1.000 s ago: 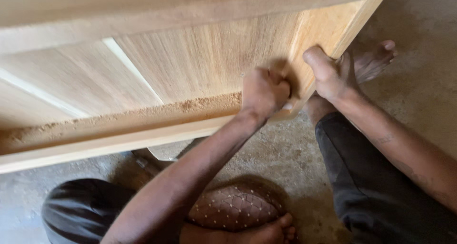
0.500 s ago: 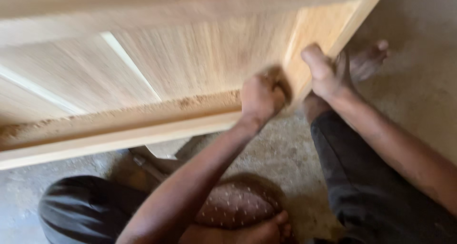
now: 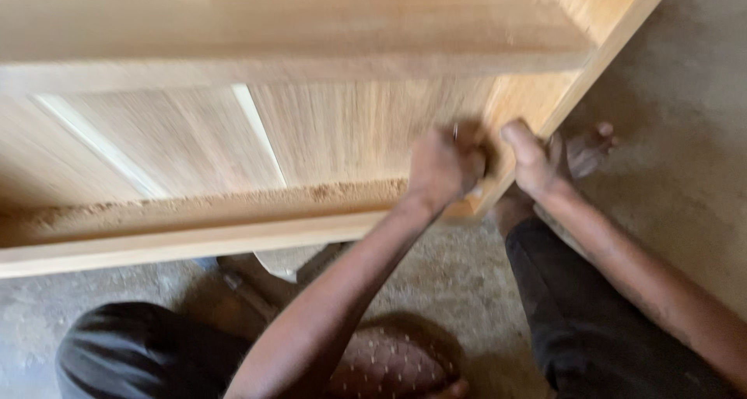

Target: The person sands the interior corners and flat surfaces of a wooden box-like structure using a small piece of sandpaper.

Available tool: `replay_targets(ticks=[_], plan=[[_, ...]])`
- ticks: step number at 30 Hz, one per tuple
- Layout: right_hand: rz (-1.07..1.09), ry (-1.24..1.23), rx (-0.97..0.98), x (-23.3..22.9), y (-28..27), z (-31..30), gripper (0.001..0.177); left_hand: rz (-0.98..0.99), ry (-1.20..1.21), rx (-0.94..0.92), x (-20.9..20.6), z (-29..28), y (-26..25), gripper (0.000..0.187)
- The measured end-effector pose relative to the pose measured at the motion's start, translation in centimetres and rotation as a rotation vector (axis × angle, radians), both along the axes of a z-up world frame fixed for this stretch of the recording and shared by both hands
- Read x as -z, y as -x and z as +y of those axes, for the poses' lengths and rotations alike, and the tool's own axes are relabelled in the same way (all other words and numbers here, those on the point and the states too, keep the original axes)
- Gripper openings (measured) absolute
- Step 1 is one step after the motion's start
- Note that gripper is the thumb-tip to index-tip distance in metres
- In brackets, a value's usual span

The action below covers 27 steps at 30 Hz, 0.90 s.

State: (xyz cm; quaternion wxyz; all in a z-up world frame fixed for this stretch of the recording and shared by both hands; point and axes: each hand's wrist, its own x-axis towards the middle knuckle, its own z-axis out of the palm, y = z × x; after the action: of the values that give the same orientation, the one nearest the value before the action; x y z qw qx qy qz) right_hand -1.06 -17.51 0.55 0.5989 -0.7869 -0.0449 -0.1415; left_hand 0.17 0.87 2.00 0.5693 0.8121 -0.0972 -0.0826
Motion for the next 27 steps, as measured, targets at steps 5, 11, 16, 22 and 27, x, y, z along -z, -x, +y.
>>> replay_targets(ticks=[5, 11, 16, 22, 27], plan=[[0.053, 0.042, 0.053, -0.1, 0.4, 0.0, 0.021, -0.235, -0.027, -0.101, 0.8, -0.1, 1.9, 0.017], [0.068, 0.064, 0.078, 0.8, 0.0, -0.3, 0.024, 0.05, 0.12, 0.007, -0.4, 0.6, 2.7, 0.024], [-0.227, 0.698, 0.221, -0.7, 0.9, 0.5, 0.017, -0.274, 0.039, -0.208, 1.4, -0.1, 4.3, 0.013], [0.056, 0.079, 0.014, 0.7, 0.1, -0.7, 0.021, 0.174, -0.079, -0.022, 2.3, 0.3, 3.8, 0.022], [0.029, 0.165, 0.034, 0.8, -0.4, -1.0, 0.02, 0.174, -0.063, -0.04, -1.1, 1.1, 4.6, 0.023]])
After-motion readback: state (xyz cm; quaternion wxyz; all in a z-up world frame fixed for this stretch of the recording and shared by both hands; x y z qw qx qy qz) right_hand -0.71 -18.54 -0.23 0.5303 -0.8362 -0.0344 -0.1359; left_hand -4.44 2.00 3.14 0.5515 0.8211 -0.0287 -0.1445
